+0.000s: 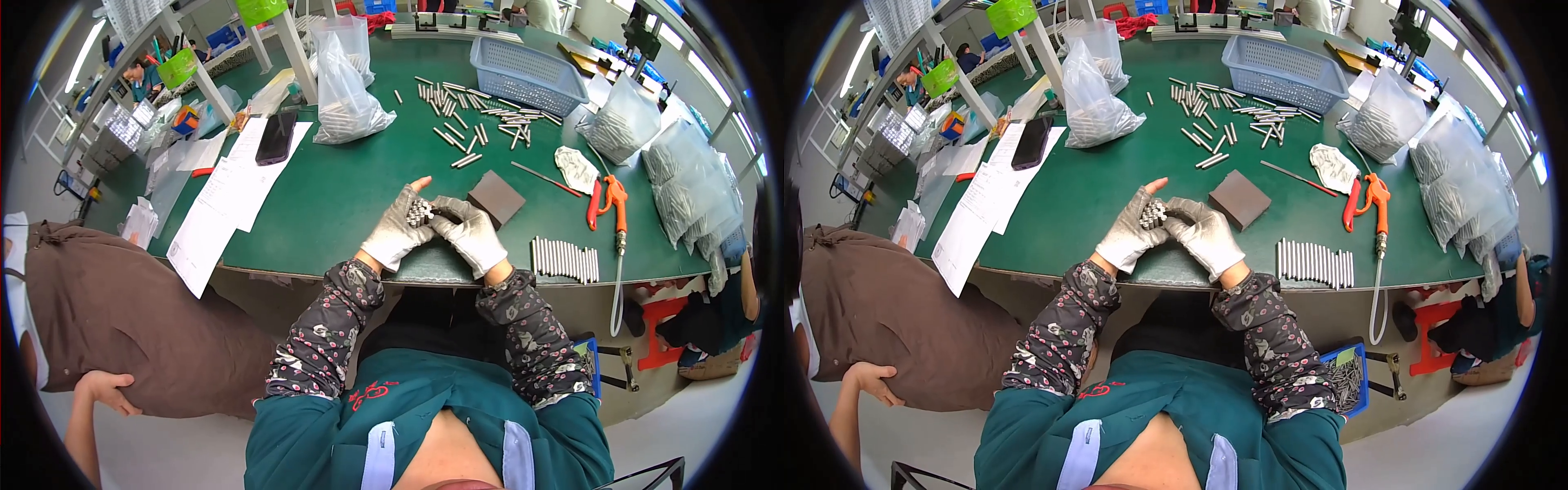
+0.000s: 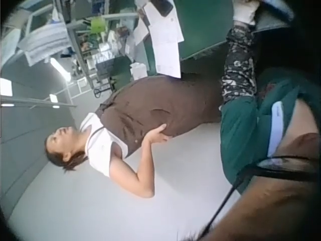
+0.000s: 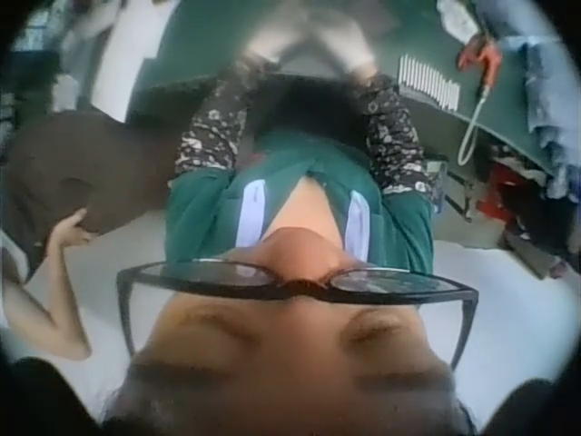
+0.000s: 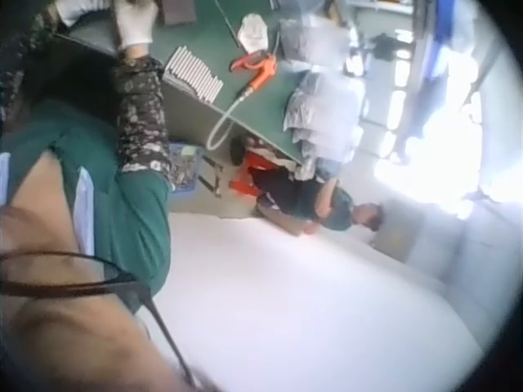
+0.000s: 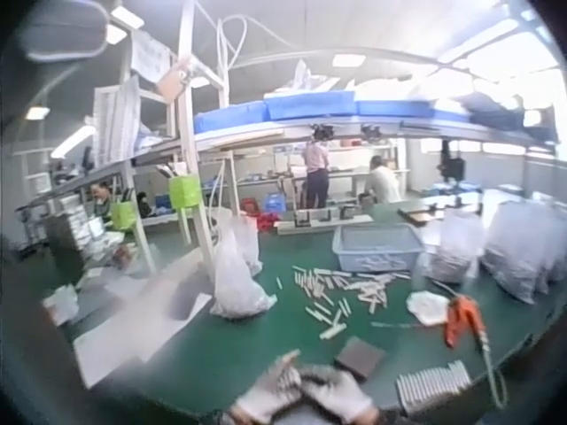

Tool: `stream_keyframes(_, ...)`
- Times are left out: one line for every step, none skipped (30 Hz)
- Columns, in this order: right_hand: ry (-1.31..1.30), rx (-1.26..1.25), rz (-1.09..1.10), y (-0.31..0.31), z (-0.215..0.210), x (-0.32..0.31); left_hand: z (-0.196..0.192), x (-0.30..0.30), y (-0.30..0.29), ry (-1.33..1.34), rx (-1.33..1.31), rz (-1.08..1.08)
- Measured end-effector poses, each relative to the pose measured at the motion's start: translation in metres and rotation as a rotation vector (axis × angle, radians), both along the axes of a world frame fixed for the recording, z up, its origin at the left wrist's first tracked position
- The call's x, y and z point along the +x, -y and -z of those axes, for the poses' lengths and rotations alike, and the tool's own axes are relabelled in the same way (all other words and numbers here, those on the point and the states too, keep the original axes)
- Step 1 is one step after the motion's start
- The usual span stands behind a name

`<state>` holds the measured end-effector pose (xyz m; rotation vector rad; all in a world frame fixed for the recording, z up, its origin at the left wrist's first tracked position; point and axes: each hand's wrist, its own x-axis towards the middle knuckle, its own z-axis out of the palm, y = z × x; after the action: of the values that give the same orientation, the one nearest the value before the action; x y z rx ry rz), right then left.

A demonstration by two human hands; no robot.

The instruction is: Inspecting, bundling, and sanding the ends of small metal rods at a factory workbench.

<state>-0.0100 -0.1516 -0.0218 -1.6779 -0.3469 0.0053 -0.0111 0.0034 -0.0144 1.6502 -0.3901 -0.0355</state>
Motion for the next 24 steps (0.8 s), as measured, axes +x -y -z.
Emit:
stream_keyframes(0.002, 0.005, -0.001, 0.0, -0.001, -0.001, 0.001, 0.0, 0.0, 0.01, 0.031, -0.016)
stream_keyframes(0.003, 0.01, -0.002, 0.0, -0.001, -0.001, 0.001, 0.001, 0.0, 0.018, 0.063, -0.033)
stream_keyframes(0.0, 0.009, 0.0, 0.0, 0.0, 0.0, 0.0, 0.001, 0.0, 0.016, 0.062, -0.03)
stream_keyframes(0.021, -0.01, 0.012, 0.0, 0.001, 0.001, -0.002, 0.001, 0.0, 0.034, 0.081, -0.037)
stream_keyframes(0.042, -0.03, 0.023, -0.001, 0.002, 0.001, -0.003, 0.001, 0.0, 0.051, 0.1, -0.043)
stream_keyframes(0.038, -0.03, 0.023, -0.001, 0.001, 0.001, -0.002, 0.001, -0.001, 0.047, 0.1, -0.043)
stream_keyframes(0.074, -0.069, 0.036, -0.001, -0.002, 0.001, -0.001, 0.003, -0.001, 0.026, 0.061, -0.039)
stream_keyframes(0.11, -0.109, 0.05, -0.001, -0.004, 0.001, 0.0, 0.003, -0.001, 0.005, 0.023, -0.035)
stream_keyframes(0.111, -0.11, 0.05, -0.001, -0.002, 0.0, 0.001, 0.003, -0.001, 0.006, 0.022, -0.036)
stream_keyframes(0.133, -0.105, 0.067, -0.001, 0.001, 0.0, 0.002, 0.003, -0.001, 0.025, 0.058, -0.043)
stream_keyframes(0.156, -0.1, 0.084, -0.002, 0.003, 0.0, 0.003, 0.004, -0.001, 0.044, 0.095, -0.05)
stream_keyframes(0.162, -0.1, 0.084, -0.002, 0.002, 0.001, 0.004, 0.006, -0.001, 0.05, 0.094, -0.05)
stream_keyframes(0.155, -0.122, 0.103, -0.002, 0.0, 0.0, 0.005, 0.006, -0.001, 0.021, 0.058, -0.039)
stream_keyframes(0.149, -0.144, 0.123, -0.003, -0.001, -0.002, 0.005, 0.005, -0.001, -0.008, 0.023, -0.027)
stream_keyframes(0.15, -0.144, 0.124, -0.003, -0.002, -0.003, 0.005, 0.004, -0.002, -0.007, 0.022, -0.026)
stream_keyframes(0.179, -0.166, 0.128, -0.003, -0.003, -0.004, 0.002, 0.002, -0.001, -0.001, 0.05, -0.033)
stream_keyframes(0.208, -0.188, 0.132, -0.002, -0.003, -0.004, 0.0, 0.001, -0.001, 0.004, 0.077, -0.04)
stream_keyframes(0.209, -0.19, 0.137, -0.001, -0.003, -0.004, 0.0, 0.001, 0.0, 0.005, 0.076, -0.035)
stream_keyframes(0.215, -0.186, 0.144, -0.001, -0.003, -0.004, 0.001, 0.002, -0.001, -0.013, 0.059, -0.038)
stream_keyframes(0.22, -0.183, 0.152, -0.001, -0.003, -0.004, 0.002, 0.002, -0.001, -0.032, 0.043, -0.041)
stream_keyframes(0.22, -0.185, 0.154, 0.001, -0.006, -0.005, 0.004, 0.003, 0.0, -0.031, 0.041, -0.038)
stream_keyframes(0.285, -0.247, 0.182, 0.003, -0.015, -0.007, 0.006, 0.004, -0.001, -0.033, 0.012, -0.021)
stream_keyframes(0.346, -0.31, 0.212, 0.006, -0.025, -0.009, 0.007, 0.004, -0.001, -0.039, -0.017, -0.002)
stream_keyframes(0.467, -0.493, 0.305, 0.011, -0.038, -0.009, 0.006, 0.005, -0.001, -0.04, -0.019, -0.002)
